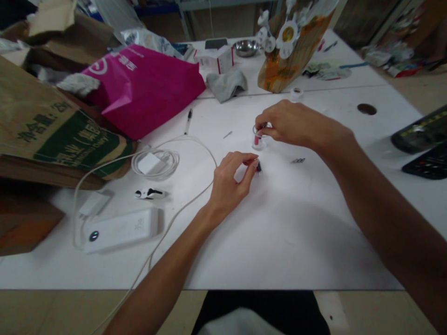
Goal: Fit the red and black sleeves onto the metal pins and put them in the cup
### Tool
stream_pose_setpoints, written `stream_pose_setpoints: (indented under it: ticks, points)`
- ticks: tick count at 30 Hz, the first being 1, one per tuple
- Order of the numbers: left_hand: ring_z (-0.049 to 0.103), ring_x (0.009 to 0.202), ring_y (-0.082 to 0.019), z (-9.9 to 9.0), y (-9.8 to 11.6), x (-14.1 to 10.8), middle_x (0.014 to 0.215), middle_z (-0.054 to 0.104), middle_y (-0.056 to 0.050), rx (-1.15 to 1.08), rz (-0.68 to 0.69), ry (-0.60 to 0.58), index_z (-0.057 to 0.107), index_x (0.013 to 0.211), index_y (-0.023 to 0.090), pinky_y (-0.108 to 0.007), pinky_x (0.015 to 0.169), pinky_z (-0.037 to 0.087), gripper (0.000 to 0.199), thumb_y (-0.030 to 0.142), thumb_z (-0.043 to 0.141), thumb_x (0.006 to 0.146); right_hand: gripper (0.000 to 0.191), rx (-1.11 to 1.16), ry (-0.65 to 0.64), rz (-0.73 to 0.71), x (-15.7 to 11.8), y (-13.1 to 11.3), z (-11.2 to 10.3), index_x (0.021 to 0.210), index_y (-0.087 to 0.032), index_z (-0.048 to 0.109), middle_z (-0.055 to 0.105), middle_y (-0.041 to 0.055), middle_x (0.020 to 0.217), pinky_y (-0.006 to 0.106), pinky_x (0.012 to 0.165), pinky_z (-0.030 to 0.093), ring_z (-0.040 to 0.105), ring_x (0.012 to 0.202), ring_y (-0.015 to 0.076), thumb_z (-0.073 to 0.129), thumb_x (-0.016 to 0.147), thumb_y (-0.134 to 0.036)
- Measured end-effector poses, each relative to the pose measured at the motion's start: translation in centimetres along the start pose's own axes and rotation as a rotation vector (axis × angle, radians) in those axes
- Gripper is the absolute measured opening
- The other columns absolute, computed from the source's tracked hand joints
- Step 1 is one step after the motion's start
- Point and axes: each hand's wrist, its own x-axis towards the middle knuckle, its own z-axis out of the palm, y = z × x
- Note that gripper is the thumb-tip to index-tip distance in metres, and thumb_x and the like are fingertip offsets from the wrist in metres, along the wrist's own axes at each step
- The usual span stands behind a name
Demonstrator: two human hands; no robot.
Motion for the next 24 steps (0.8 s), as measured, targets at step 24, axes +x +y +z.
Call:
stream_pose_setpoints:
  ticks: [24]
  points:
    - [0.078,0.1,-0.022,0.1,-0.1,-0.2,0.108,0.087,-0.007,0.01,-0.005,-0.063,0.081,0.119,0.022,-0.041,0.096,0.063,0.009,0.022,0.073,0.114,0.022,-0.198,-0.288,0.131,2.0,-2.0,-2.6,0.111,-0.03,0.09,0.088,0.0078,0.114,0.04,0.08,0.046,0.077,0.107,0.0325,0.073,0.098,-0.029]
